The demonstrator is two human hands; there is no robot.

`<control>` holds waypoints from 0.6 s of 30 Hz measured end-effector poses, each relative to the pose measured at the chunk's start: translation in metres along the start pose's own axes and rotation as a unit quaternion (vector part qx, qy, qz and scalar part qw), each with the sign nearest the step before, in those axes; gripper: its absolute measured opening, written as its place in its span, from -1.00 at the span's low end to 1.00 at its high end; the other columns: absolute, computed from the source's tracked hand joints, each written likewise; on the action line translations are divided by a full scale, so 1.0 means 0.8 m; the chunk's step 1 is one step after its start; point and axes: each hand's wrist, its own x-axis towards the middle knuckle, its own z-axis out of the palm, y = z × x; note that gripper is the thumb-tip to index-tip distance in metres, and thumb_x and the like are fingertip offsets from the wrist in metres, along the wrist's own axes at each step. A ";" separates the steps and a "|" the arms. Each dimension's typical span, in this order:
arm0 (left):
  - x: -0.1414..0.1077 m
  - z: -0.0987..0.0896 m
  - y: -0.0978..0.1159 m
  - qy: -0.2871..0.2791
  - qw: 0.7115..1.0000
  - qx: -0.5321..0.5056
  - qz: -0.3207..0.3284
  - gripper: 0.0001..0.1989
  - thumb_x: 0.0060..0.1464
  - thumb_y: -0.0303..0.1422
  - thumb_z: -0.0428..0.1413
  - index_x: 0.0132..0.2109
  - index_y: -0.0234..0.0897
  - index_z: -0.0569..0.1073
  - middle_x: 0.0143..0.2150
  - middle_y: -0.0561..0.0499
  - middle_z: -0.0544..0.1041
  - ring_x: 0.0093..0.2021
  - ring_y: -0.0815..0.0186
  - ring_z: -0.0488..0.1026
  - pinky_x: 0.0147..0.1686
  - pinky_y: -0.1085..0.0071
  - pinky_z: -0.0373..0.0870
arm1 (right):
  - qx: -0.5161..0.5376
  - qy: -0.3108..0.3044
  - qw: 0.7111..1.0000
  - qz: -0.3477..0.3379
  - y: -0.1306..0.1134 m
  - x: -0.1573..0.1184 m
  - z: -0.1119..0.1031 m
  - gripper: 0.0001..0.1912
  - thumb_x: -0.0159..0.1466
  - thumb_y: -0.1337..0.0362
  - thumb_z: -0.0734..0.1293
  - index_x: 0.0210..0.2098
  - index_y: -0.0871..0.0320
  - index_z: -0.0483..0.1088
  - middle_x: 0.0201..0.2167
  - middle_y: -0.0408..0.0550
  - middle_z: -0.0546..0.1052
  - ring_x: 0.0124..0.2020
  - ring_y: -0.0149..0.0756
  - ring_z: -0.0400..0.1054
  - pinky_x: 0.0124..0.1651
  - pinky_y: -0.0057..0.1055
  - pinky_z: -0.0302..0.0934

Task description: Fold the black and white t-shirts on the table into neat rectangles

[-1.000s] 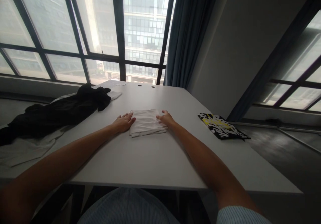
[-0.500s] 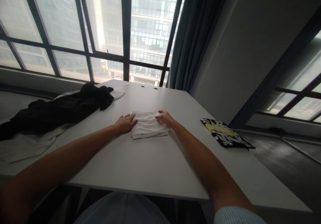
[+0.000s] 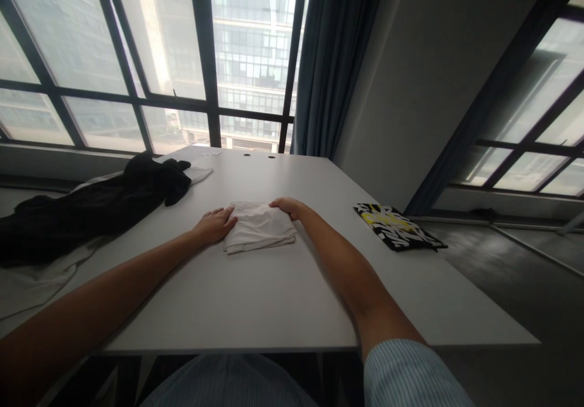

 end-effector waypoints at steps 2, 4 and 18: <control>-0.001 0.000 0.000 0.002 1.000 -0.002 0.002 -0.31 0.37 -0.06 -0.35 0.48 -0.28 0.10 0.49 -0.11 0.16 0.47 0.05 0.09 0.38 0.02 0.03 | -0.001 0.000 1.000 -0.002 0.002 0.002 -0.003 -0.51 0.15 0.13 0.52 0.04 0.11 0.48 -0.22 0.00 0.63 -0.28 -0.20 0.52 -0.16 -0.27 0.46; -0.003 -0.001 0.001 0.004 1.000 -0.006 0.001 -0.32 0.38 -0.06 -0.36 0.47 -0.28 0.11 0.49 -0.11 0.18 0.47 0.05 0.09 0.38 0.04 0.03 | -0.028 0.033 0.998 -0.045 0.004 0.006 -0.009 -0.45 0.12 0.19 0.54 0.09 0.10 0.48 -0.16 0.00 0.62 -0.22 -0.22 0.51 -0.11 -0.31 0.44; -0.011 0.005 0.012 0.018 0.999 0.033 0.013 -0.42 0.37 -0.05 -0.23 0.36 -0.15 0.34 0.47 -0.15 0.20 0.48 -0.01 0.06 0.38 -0.07 0.06 | -0.181 0.471 0.849 -0.154 0.047 0.097 -0.227 -0.41 0.14 0.37 0.31 0.18 0.32 0.45 0.11 0.17 0.55 0.09 -0.15 0.44 0.17 -0.33 0.26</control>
